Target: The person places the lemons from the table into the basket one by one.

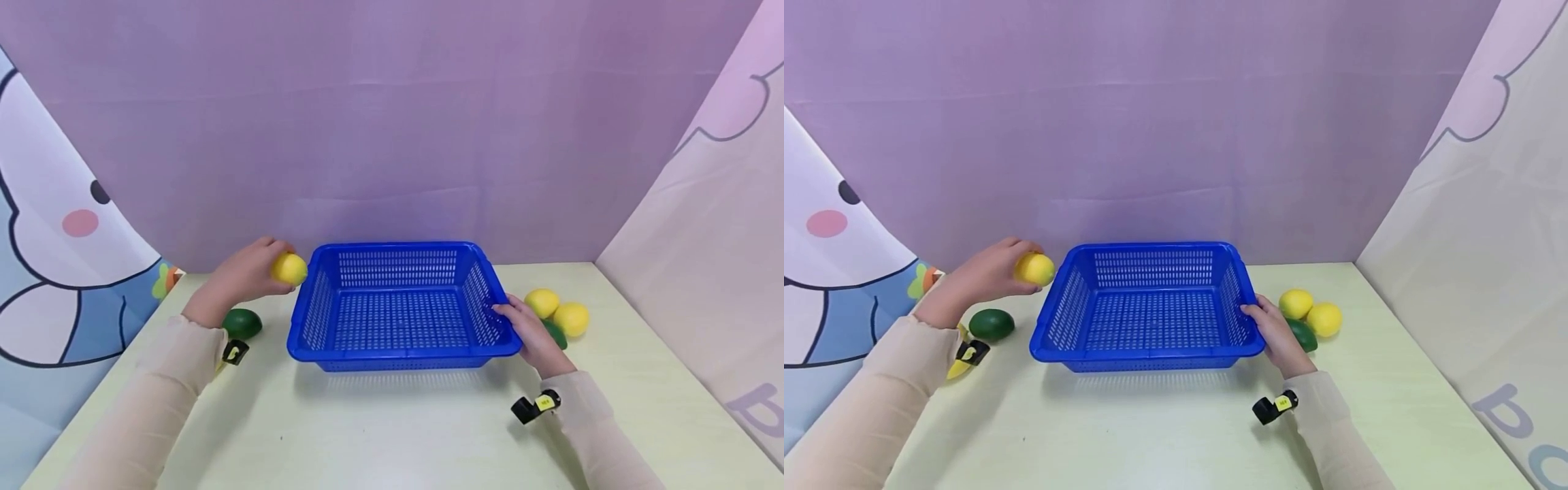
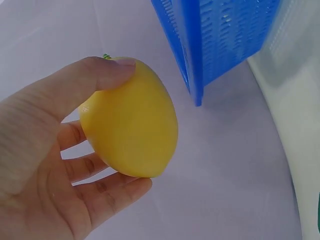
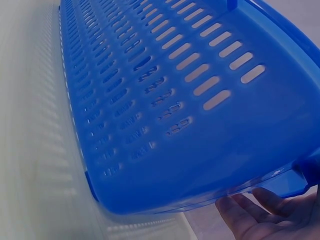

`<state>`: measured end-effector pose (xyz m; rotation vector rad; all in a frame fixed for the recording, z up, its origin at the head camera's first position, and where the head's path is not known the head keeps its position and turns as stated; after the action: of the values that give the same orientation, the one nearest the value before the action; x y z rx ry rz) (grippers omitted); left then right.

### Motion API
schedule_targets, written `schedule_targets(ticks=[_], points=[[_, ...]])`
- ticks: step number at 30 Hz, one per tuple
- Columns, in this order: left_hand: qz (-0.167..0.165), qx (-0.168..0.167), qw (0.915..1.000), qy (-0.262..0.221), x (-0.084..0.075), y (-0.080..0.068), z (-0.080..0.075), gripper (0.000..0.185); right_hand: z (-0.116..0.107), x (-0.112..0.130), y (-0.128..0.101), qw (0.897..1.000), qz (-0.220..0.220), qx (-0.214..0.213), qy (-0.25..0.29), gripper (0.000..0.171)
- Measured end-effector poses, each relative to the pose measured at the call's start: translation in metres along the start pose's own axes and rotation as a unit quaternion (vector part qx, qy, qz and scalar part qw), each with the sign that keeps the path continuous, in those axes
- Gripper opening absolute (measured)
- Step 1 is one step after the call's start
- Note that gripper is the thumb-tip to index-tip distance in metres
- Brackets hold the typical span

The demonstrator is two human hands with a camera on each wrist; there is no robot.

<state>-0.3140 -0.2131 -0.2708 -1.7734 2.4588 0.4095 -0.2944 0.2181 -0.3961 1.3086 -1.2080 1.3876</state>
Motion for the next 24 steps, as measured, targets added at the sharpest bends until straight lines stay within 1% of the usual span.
schedule_targets(ticks=[6, 14, 20, 24], points=[[0.006, 0.007, 0.9999, 0.005, -0.008, 0.006, -0.001, 0.05, 0.002, 0.002, 0.001, 1.0, -0.003, 0.001, -0.003, 0.055], [0.015, 0.014, 0.9998, 0.006, -0.023, 0.011, -0.003, 0.052, 0.002, 0.003, 0.002, 1.0, -0.002, 0.006, -0.001, 0.057], [0.031, 0.011, 0.9994, 0.002, -0.035, 0.021, -0.003, 0.054, 0.0, 0.003, 0.0, 1.0, 0.002, 0.005, 0.005, 0.057], [0.035, 0.02, 0.9992, -0.004, -0.04, 0.027, 0.0, 0.055, -0.002, 0.002, -0.001, 1.0, 0.004, 0.003, 0.004, 0.057]])
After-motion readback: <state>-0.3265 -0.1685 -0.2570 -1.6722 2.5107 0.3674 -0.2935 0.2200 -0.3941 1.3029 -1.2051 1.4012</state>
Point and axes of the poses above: each hand's wrist, its own y-axis towards the middle knuckle, its own z-axis out of the palm, x = y × z, the point moved 5 cm from there along y, towards the middle knuckle, and after that the axes turned 3 degrees about -z, right-handed, at the moved point
